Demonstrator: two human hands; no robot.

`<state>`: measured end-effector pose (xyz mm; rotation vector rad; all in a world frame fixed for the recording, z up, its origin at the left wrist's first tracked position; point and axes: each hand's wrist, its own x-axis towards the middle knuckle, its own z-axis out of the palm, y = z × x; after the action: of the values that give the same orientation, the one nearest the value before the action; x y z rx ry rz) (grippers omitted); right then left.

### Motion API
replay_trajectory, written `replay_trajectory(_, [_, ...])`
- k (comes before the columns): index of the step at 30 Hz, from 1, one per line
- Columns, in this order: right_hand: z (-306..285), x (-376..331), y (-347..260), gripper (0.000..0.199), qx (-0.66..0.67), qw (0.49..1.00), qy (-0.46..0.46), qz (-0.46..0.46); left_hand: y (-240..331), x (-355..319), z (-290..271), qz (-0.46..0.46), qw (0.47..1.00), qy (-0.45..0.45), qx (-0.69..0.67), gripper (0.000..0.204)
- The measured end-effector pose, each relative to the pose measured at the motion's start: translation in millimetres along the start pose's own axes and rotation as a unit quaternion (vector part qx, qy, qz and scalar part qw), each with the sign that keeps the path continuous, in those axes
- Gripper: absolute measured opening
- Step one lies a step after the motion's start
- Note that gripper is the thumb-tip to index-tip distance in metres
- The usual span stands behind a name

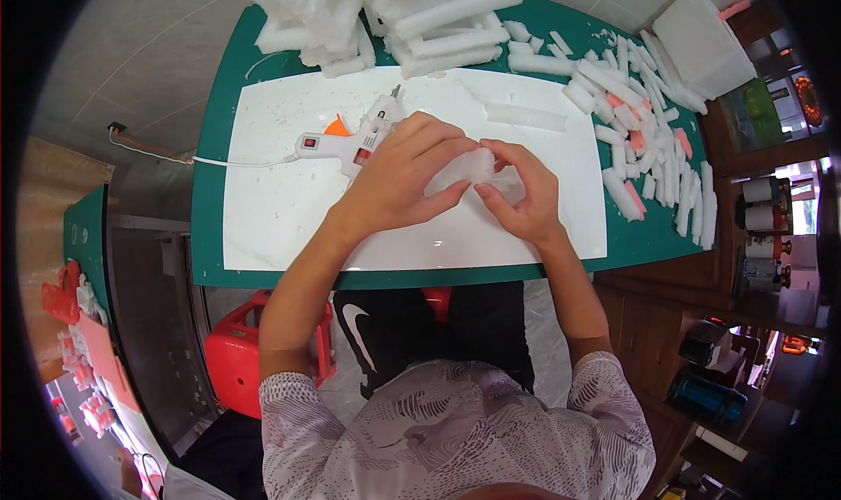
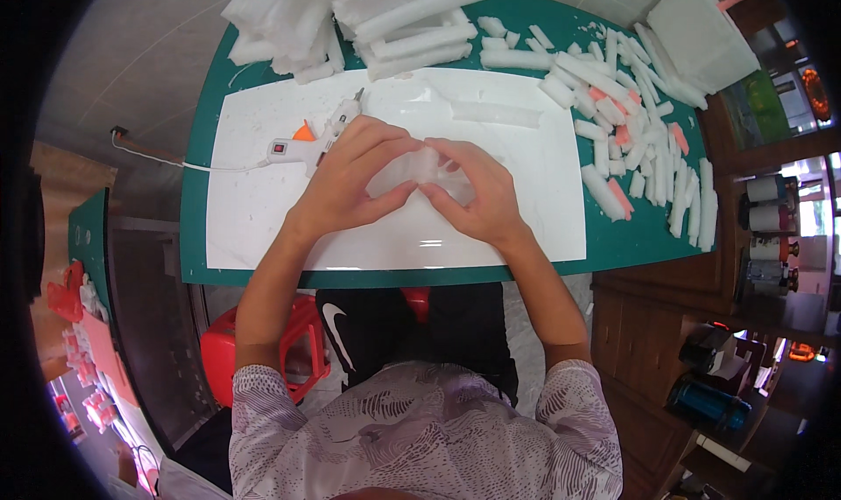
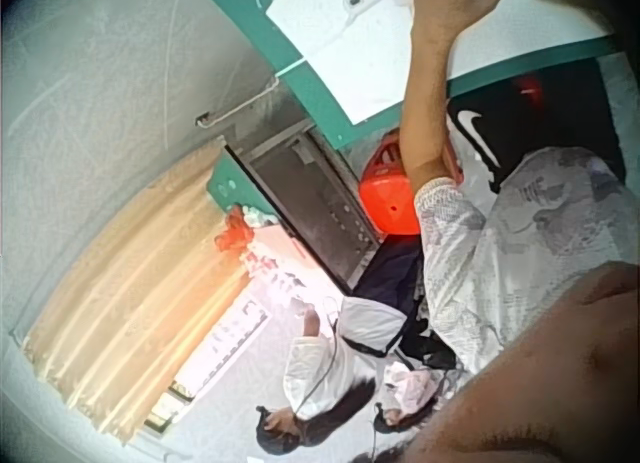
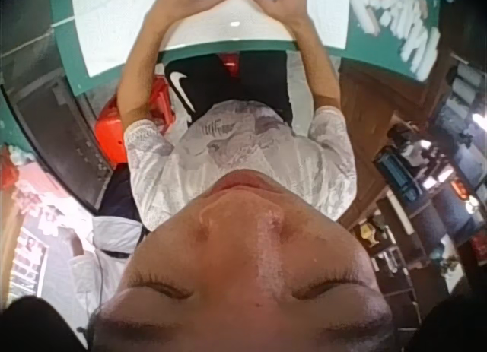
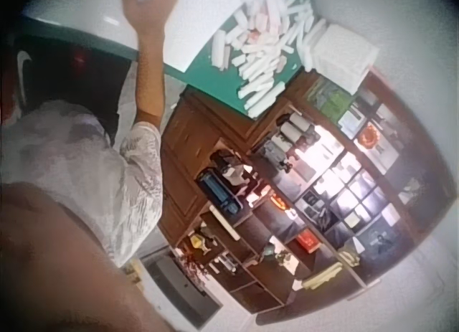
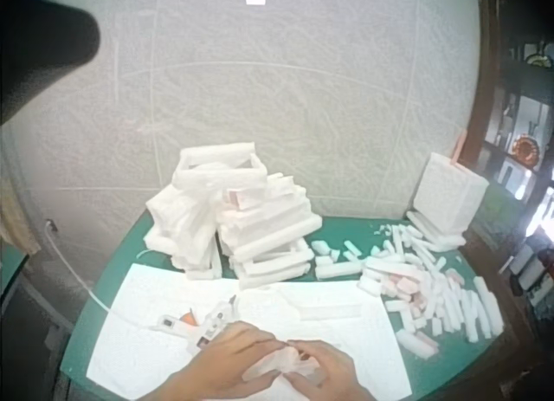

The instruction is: Use a hot glue gun to assemble white polyethylene foam strips onto a base sheet.

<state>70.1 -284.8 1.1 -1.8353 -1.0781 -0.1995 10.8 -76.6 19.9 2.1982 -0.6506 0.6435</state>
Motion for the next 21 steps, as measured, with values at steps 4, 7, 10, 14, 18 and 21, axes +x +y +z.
replay_trajectory(4, [0.2,1.2,0.0,0.045,-0.008,1.000,0.009,-0.013,-1.0,-0.5,1.1,-0.003,1.000,-0.002,0.003,0.038])
replay_trajectory(7, [1.2,1.3,0.3,0.045,-0.007,1.000,0.012,-0.019,-1.4,-1.4,1.1,-0.003,1.000,-0.001,0.007,0.038])
replay_trajectory(10, [0.2,0.0,-0.5,0.047,0.001,1.000,-0.004,0.002,-1.5,-1.3,0.9,-0.003,1.000,0.002,0.003,0.037])
replay_trajectory(14, [0.9,1.3,0.2,0.045,-0.004,1.000,0.009,-0.013,-0.8,-0.3,0.8,-0.001,1.000,0.002,0.002,0.037])
replay_trajectory(18, [1.6,1.4,-0.3,0.045,-0.004,1.000,0.012,-0.017,-1.5,-0.9,0.8,-0.001,1.000,0.002,0.000,0.037])
replay_trajectory(21, [1.7,1.4,-0.4,0.044,-0.007,1.000,0.011,-0.016,-2.0,-1.3,-0.3,-0.003,1.000,-0.006,-0.003,0.039])
